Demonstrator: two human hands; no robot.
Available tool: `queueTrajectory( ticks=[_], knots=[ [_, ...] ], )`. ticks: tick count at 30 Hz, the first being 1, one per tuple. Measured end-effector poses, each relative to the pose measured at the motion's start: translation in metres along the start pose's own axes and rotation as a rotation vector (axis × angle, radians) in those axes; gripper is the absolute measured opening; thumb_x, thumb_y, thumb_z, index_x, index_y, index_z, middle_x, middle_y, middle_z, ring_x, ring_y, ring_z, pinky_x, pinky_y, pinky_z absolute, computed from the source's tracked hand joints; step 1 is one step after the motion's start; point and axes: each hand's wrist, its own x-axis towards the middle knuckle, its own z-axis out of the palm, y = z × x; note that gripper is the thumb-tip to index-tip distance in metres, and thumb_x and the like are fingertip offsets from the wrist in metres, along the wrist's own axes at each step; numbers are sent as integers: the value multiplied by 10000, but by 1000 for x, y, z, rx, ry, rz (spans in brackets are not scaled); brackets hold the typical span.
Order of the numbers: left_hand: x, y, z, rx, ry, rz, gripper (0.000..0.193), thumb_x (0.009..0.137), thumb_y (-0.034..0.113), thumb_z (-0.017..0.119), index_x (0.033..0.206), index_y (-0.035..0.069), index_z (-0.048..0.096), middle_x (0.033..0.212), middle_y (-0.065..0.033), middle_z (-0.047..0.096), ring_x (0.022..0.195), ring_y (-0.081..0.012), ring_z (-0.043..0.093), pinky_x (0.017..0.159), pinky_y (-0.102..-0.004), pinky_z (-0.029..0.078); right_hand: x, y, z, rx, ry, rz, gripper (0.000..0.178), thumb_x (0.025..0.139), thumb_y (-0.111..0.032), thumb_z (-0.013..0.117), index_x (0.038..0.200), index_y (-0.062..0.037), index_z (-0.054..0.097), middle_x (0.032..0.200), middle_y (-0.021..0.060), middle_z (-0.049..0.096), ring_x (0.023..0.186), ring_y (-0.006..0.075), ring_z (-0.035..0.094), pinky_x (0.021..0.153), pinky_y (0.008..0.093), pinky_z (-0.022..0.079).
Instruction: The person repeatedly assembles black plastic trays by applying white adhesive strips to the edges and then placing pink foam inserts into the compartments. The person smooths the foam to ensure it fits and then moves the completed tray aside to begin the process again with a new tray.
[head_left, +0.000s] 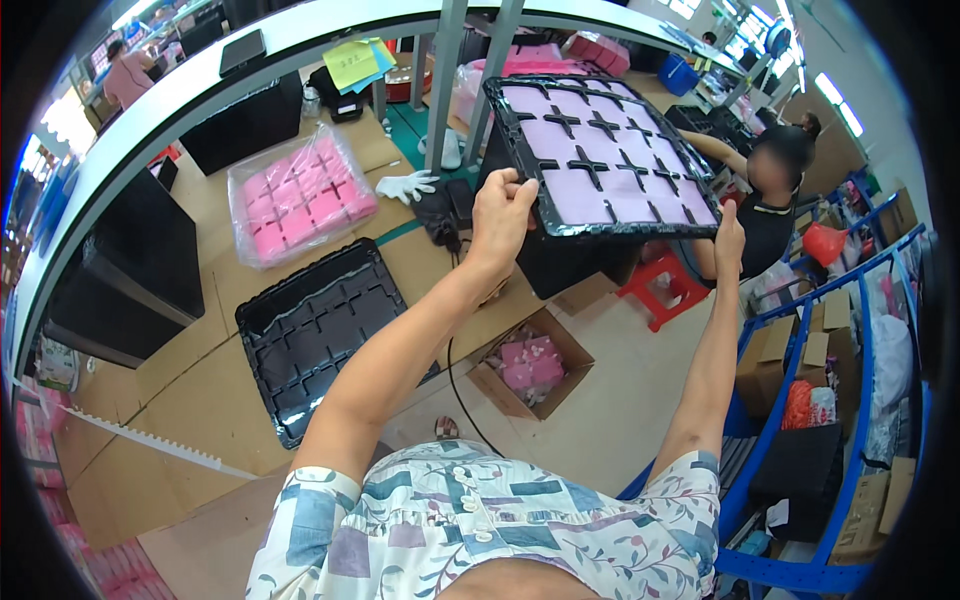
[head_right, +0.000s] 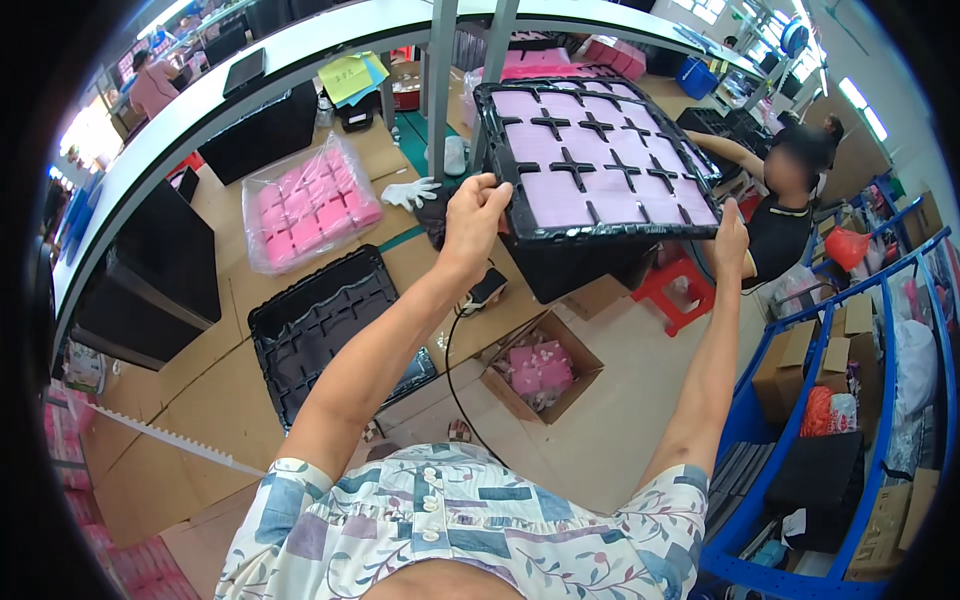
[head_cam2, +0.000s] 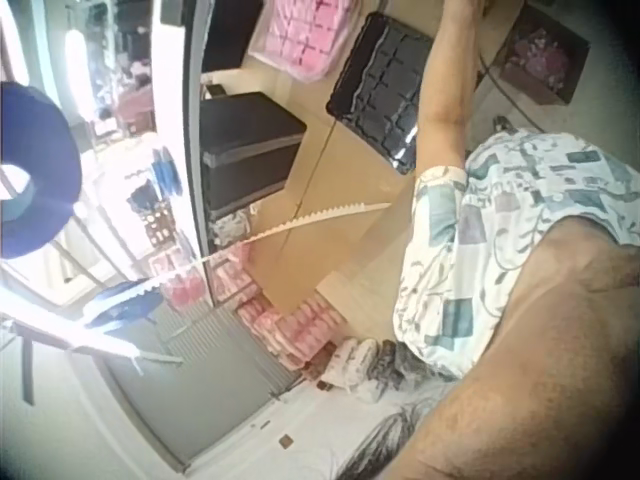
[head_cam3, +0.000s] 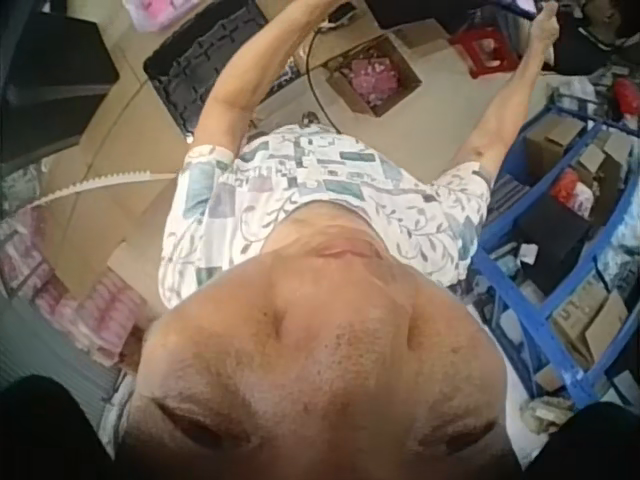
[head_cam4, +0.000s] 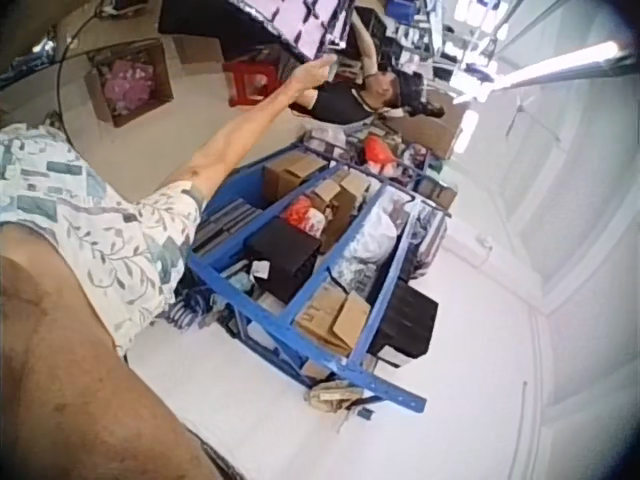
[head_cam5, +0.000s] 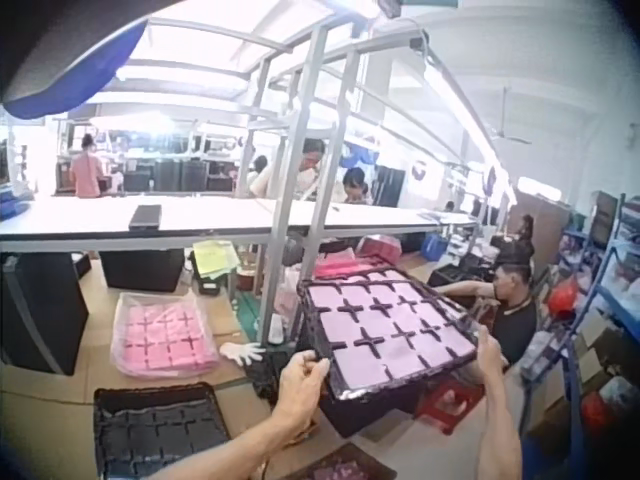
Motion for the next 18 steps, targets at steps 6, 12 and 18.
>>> queueTrajectory(
  ticks=[6, 12, 18],
  knots=[
    [-3, -12, -11, -38, -61, -136, 531, 978, 279, 596, 1362, -39, 415, 1039, -114, 600, 793, -135, 601, 656, -281, 522, -64, -172, 23, 97, -33, -598, 568, 942, -410, 586, 1293, 36, 556, 1278, 236, 594, 1215, 367, 546, 1038, 428, 390],
    [-98, -63, -105, 0, -158, -296, 414, 965, 243, 614, 1285, -1, 516, 1039, -61, 620, 849, -117, 594, 716, -265, 499, -111, -224, 80, -77, -172, -849, 431, 880, -247, 654, 1256, -42, 604, 1240, 136, 647, 1154, 292, 596, 993, 413, 415],
    [-223, -89, -253, -10, 378, -534, 237, 918, 140, 654, 1138, 57, 625, 982, -28, 642, 793, -89, 597, 684, -231, 507, -90, -215, 82, -38, -159, -792, 343, 878, -185, 645, 1196, -58, 657, 1209, 94, 669, 1126, 290, 596, 971, 410, 429]
  ],
)
